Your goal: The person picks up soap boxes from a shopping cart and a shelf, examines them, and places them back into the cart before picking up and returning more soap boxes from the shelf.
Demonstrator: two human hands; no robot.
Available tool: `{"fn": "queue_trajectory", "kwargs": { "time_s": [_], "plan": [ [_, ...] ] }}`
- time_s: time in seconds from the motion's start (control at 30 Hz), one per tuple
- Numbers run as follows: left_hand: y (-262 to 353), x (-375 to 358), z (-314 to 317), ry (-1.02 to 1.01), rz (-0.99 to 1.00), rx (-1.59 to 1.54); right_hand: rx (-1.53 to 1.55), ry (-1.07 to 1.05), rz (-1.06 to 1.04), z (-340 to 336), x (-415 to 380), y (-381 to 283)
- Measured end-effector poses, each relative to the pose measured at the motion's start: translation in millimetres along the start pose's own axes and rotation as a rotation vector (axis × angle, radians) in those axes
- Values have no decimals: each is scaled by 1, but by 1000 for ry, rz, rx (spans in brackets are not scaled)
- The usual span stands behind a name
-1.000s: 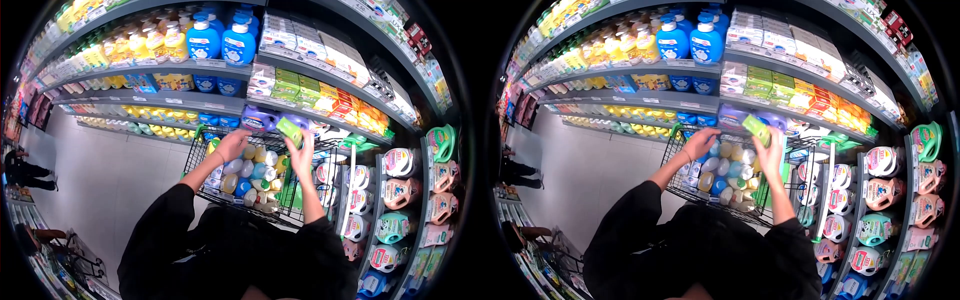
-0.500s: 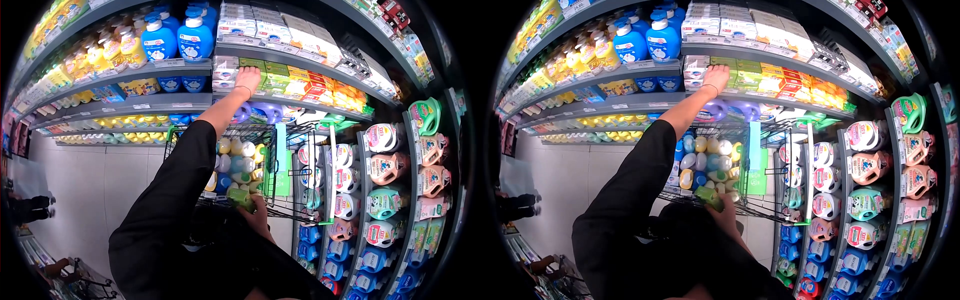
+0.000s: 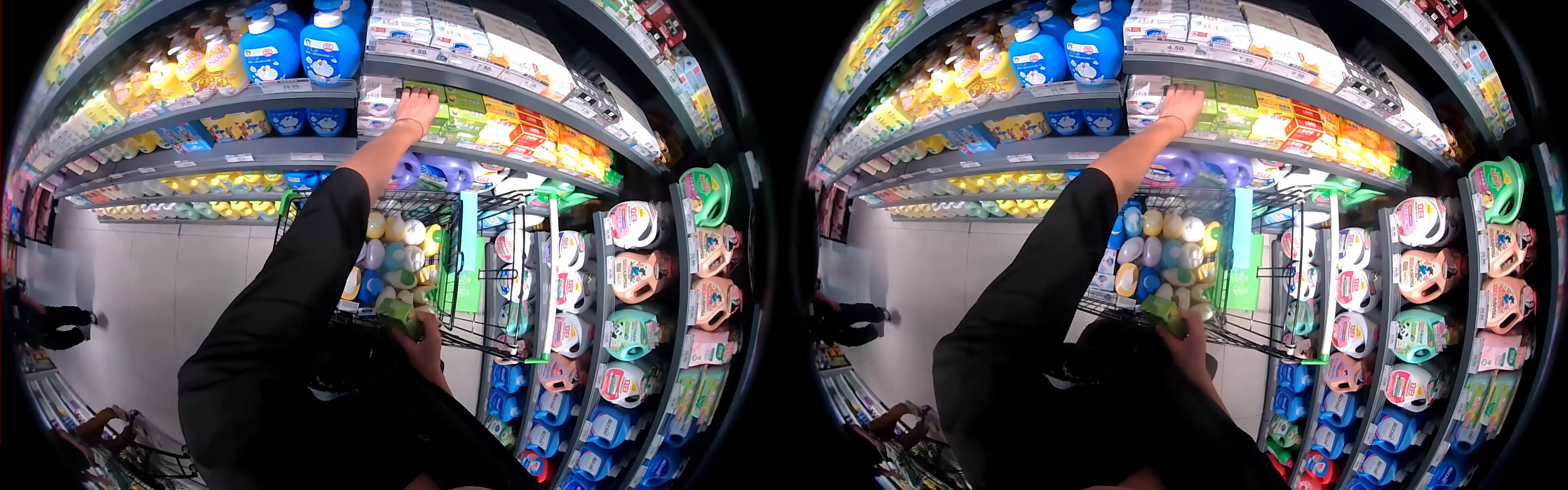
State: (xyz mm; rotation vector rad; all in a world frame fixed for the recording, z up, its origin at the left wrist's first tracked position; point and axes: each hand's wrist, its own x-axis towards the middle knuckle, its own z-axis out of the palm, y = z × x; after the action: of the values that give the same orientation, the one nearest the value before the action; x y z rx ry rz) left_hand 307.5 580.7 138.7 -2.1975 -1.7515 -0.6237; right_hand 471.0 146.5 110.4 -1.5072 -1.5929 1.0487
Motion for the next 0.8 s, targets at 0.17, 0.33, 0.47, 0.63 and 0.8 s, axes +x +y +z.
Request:
{"fn": "queue_trajectory", "kwargs": {
  "time_s": [0.17,0.33,0.47,0.63,0.8],
  "plan": [
    [5,-17,-39,-5,59,-11,75,-13,-7,-1,4,2],
    [7,-86,-102,44,11,-269,356,-135,104,8,7,37],
    [-4,-182,-142,-129,-332,-885,667,-214,274,2,18,29],
    [-3,-329,-163,-219,-863,-1873,771,-268,314,-2,28,48],
    [38,-431,-199,42,-1153,-2087,1292,-381,506,-3,30,50]
  ]
}}
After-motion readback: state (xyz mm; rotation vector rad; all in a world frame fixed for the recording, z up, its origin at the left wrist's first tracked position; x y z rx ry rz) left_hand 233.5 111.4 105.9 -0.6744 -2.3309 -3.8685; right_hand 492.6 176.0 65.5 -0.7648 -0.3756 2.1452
